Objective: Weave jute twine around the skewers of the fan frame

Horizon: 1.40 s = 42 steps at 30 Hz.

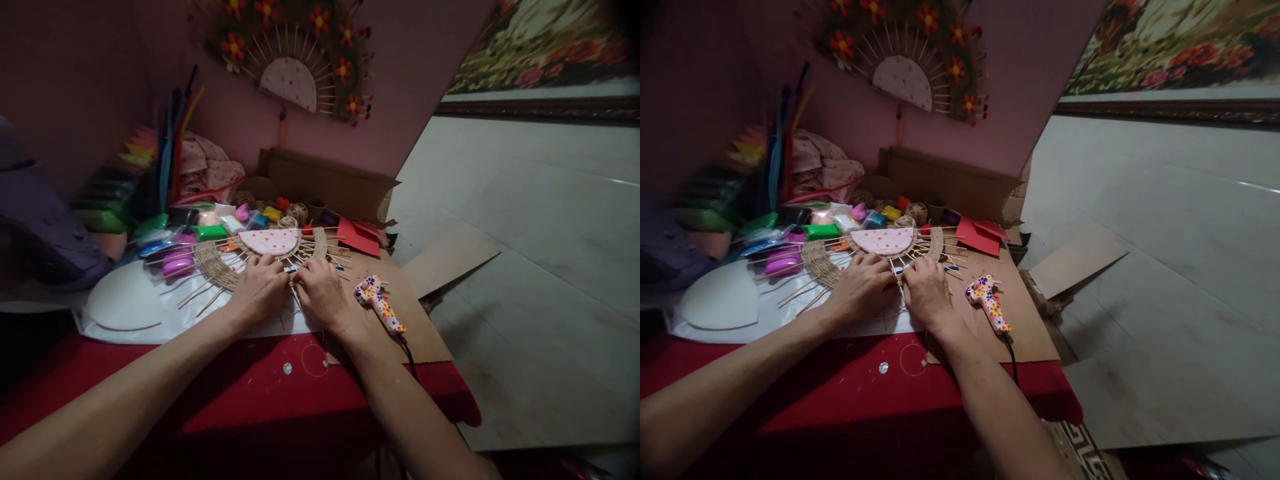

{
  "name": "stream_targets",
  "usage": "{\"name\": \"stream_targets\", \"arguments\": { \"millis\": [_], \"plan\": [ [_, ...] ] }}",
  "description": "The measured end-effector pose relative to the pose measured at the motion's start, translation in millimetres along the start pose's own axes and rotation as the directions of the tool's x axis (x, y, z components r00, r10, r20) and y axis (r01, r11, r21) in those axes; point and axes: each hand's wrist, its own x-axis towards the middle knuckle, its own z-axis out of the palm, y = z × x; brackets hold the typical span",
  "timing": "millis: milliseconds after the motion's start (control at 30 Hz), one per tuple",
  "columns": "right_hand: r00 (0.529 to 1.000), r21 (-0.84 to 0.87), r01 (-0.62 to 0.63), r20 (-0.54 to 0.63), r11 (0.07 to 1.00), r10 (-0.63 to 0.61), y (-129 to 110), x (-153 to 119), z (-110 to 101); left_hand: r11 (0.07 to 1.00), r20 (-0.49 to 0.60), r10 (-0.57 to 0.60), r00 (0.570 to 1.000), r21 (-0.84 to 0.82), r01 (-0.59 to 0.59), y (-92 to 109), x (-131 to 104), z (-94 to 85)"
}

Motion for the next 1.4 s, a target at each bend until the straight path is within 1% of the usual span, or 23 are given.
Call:
{"name": "stream_targets", "arguments": {
  "millis": [133, 267, 400, 567, 700, 867, 1033, 1200, 1400],
  "plan": [
    [0.999, -0.006, 0.035, 0.016, 0.999, -0.034, 1.1, 0.2, -0.2, 1.000, -0.006, 0.004, 1.000, 0.001, -0.004, 0.2, 0.5, 1.5],
    [0.994, -0.100, 0.113, 0.013, 0.989, -0.112, 3.1, 0.9, 1.3, 1.000, 0.004, -0.004, 1.000, -0.008, 0.004, -0.6, 0.3, 1.7],
    [0.981, -0.184, 0.195, 0.051, 0.963, -0.189, 3.3, 2.8, -1.3, 0.998, 0.019, -0.023, 1.000, -0.051, 0.024, -2.6, 0.0, 1.5],
    [0.968, -0.191, 0.247, 0.091, 0.950, -0.233, 0.7, 5.1, -5.8, 0.992, 0.043, -0.058, 0.997, -0.107, 0.062, -3.1, 0.7, -0.1],
    [0.968, -0.167, 0.248, 0.081, 0.954, -0.238, 1.2, 5.4, -3.4, 0.991, 0.058, -0.058, 0.997, -0.119, 0.064, -2.7, 1.3, -1.6],
    [0.975, -0.142, 0.219, 0.080, 0.965, -0.209, 2.9, 5.4, 0.8, 0.994, 0.063, -0.044, 0.997, -0.100, 0.050, -2.9, 0.9, -1.5],
    [0.981, -0.117, 0.191, 0.063, 0.974, -0.185, 3.0, 5.7, 3.3, 0.999, 0.032, -0.014, 0.999, -0.038, 0.015, -1.0, 0.2, -0.1],
    [0.986, -0.058, 0.162, 0.053, 0.985, -0.159, 3.7, 5.8, 5.1, 1.000, -0.012, 0.020, 1.000, 0.007, -0.019, 1.3, 0.4, 0.3],
    [0.987, 0.012, 0.149, 0.053, 0.989, -0.150, 4.1, 5.3, 3.1, 0.998, -0.012, 0.050, 0.999, 0.028, -0.049, 2.8, 0.7, -1.5]
  ]
}}
